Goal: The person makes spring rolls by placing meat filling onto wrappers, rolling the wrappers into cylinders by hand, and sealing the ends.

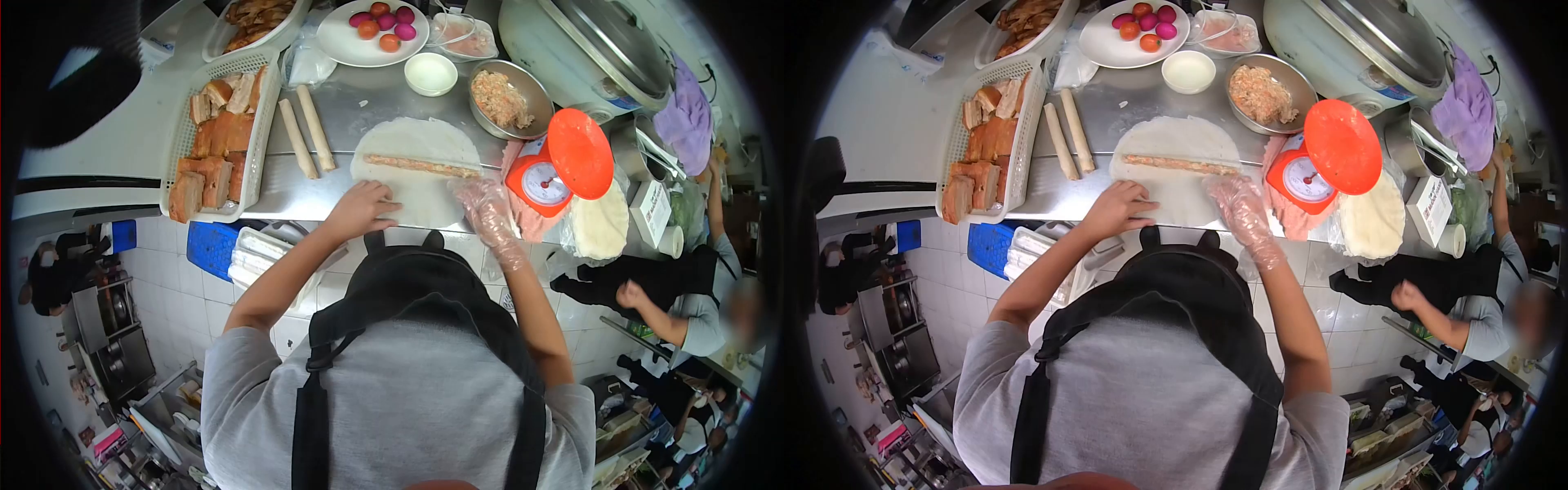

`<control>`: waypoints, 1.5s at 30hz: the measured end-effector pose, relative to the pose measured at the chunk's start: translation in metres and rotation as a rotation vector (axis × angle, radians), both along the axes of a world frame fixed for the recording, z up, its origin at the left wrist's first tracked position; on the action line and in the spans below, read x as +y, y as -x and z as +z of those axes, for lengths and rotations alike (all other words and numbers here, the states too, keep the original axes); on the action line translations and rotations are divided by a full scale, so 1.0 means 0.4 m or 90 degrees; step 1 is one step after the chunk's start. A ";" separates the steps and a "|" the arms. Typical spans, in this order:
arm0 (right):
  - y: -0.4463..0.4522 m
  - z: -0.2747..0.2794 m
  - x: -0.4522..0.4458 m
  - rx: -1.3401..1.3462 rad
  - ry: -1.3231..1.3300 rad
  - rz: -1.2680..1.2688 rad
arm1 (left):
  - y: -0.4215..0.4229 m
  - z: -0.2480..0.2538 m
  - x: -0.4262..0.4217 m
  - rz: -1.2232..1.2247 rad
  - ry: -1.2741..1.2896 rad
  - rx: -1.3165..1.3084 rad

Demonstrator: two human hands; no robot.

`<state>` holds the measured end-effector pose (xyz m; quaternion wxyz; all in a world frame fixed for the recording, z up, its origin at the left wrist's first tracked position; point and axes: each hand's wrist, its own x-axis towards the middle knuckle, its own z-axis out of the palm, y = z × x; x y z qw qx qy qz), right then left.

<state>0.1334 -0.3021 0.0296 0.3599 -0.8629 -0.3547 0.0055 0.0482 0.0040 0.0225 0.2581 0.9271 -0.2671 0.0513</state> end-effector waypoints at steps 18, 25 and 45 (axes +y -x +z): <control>0.067 -0.013 0.034 -0.057 -0.004 -0.245 | -0.200 0.043 0.033 0.034 0.222 0.221; -0.140 -0.013 0.085 -0.115 0.094 -0.320 | -0.412 0.014 0.079 0.102 0.333 0.627; -0.108 -0.022 0.264 0.109 0.156 0.013 | -0.404 -0.008 0.146 -0.113 0.033 0.350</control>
